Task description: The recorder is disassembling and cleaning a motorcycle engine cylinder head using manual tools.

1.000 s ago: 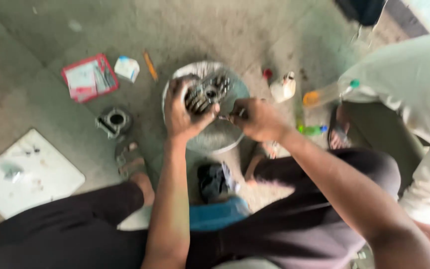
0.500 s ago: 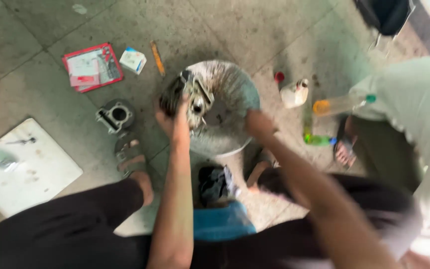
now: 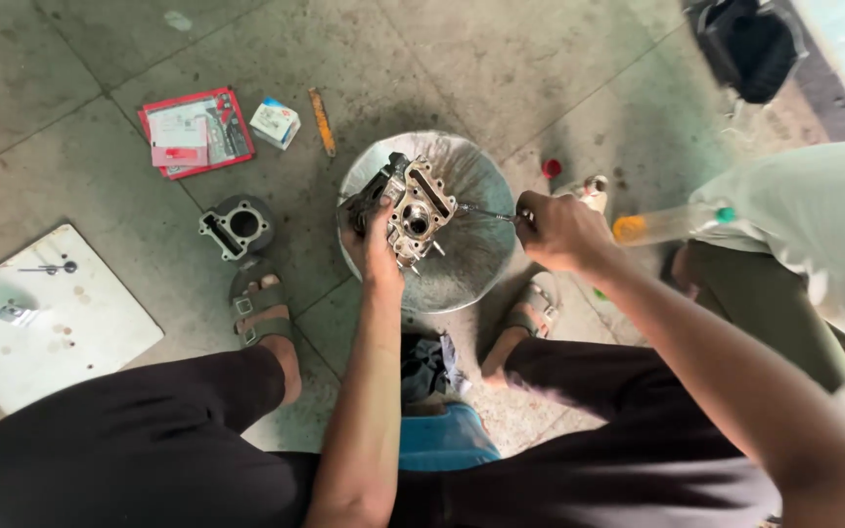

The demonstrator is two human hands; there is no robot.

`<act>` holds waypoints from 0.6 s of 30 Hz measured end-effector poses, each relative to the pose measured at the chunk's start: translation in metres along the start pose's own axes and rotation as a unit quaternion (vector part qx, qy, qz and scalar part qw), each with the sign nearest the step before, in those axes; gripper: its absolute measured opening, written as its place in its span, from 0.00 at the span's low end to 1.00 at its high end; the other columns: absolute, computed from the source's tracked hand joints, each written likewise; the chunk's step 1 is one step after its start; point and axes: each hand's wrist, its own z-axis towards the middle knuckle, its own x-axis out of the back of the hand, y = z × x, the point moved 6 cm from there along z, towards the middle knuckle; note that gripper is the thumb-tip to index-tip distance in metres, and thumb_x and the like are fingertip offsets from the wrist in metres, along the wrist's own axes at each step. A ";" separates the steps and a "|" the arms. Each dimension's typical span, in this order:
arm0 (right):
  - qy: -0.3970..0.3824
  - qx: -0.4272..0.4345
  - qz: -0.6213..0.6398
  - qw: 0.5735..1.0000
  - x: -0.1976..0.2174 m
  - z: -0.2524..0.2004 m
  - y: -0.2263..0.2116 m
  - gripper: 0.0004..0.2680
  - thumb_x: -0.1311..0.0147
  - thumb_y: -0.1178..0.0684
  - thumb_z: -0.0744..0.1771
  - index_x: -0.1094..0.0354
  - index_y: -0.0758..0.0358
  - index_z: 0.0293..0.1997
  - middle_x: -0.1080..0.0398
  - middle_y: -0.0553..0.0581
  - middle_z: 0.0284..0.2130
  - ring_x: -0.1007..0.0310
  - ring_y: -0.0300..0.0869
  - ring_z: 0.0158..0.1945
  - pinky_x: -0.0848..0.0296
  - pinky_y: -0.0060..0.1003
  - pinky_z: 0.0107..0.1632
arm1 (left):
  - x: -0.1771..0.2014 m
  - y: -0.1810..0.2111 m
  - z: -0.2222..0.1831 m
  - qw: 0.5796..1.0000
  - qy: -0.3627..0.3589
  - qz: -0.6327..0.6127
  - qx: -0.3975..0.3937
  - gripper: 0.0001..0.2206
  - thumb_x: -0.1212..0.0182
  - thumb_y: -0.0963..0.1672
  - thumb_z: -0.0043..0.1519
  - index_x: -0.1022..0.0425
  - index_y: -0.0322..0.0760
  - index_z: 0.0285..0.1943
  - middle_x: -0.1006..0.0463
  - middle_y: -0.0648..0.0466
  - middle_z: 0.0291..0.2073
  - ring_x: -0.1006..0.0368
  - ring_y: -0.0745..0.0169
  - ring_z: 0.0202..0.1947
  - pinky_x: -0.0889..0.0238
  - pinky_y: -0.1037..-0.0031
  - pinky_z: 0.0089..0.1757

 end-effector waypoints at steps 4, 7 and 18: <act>0.057 0.034 -0.011 0.998 0.030 -0.064 -0.035 0.10 0.55 0.44 0.70 0.31 0.51 0.52 0.26 0.62 0.26 0.23 0.50 0.26 0.24 0.48 0.28 | -0.017 0.005 -0.018 0.998 -0.028 0.040 -0.031 0.17 0.28 0.41 0.56 0.27 0.33 0.52 0.23 0.53 0.46 0.29 0.63 0.47 0.35 0.70 0.50; 0.139 0.072 -0.029 0.987 0.011 -0.078 -0.050 0.09 0.53 0.46 0.69 0.31 0.52 0.52 0.26 0.61 0.24 0.25 0.49 0.23 0.26 0.46 0.25 | -0.021 0.011 -0.026 0.997 -0.041 0.054 -0.031 0.17 0.27 0.41 0.55 0.27 0.34 0.51 0.24 0.54 0.45 0.29 0.63 0.47 0.35 0.71 0.50; -0.030 0.018 0.454 0.890 -0.035 -0.091 -0.053 0.07 0.48 0.50 0.68 0.28 0.46 0.49 0.36 0.51 0.18 0.40 0.38 0.15 0.39 0.35 0.19 | -0.024 0.029 -0.039 0.986 -0.101 0.076 -0.112 0.22 0.24 0.42 0.53 0.31 0.35 0.53 0.27 0.54 0.47 0.30 0.62 0.49 0.33 0.71 0.49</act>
